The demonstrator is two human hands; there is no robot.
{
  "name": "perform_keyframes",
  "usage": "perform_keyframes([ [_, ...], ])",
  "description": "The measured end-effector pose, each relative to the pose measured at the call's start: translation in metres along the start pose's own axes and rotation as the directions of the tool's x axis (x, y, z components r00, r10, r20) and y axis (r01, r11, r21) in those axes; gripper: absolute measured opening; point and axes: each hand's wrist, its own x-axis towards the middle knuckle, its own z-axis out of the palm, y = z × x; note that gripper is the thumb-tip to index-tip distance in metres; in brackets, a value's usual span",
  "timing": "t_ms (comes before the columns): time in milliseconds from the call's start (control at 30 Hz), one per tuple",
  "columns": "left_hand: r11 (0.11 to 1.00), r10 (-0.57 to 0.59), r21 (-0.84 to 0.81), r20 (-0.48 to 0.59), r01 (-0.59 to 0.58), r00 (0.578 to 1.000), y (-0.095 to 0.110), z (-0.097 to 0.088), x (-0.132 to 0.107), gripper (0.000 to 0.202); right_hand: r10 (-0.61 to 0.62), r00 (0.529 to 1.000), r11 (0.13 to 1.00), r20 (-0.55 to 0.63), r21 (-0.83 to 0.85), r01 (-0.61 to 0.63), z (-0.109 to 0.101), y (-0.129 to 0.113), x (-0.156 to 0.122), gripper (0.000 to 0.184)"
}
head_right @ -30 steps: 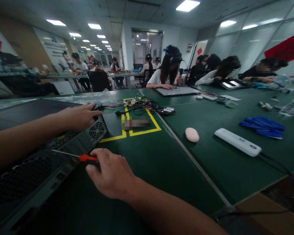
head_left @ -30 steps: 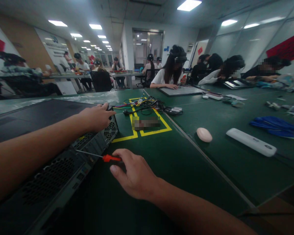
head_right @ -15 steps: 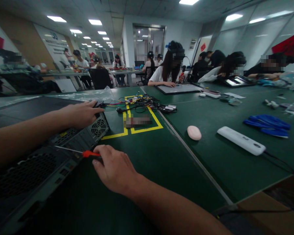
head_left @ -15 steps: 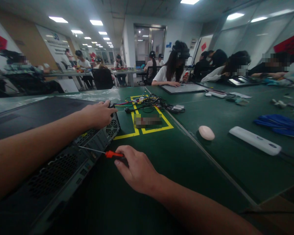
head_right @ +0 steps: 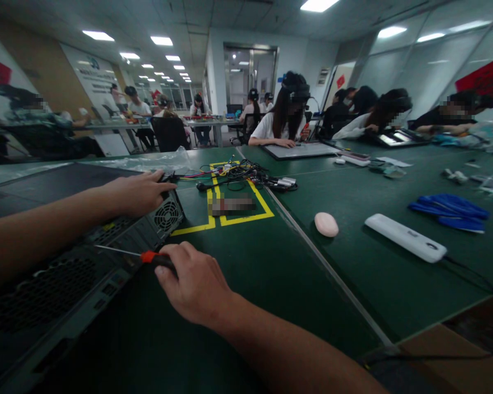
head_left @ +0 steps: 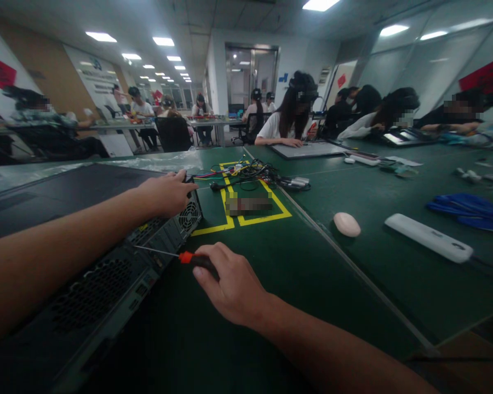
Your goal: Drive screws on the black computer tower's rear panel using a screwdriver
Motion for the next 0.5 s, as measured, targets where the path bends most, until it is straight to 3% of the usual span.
perform_keyframes([
  [500, 1.0, 0.005, 0.024, 0.012, -0.005, 1.0, 0.0029, -0.0028, -0.0021, 0.067, 0.002, 0.999, 1.0, 0.051, 0.02, -0.004, -0.0014, -0.0014, -0.0001, 0.034],
])
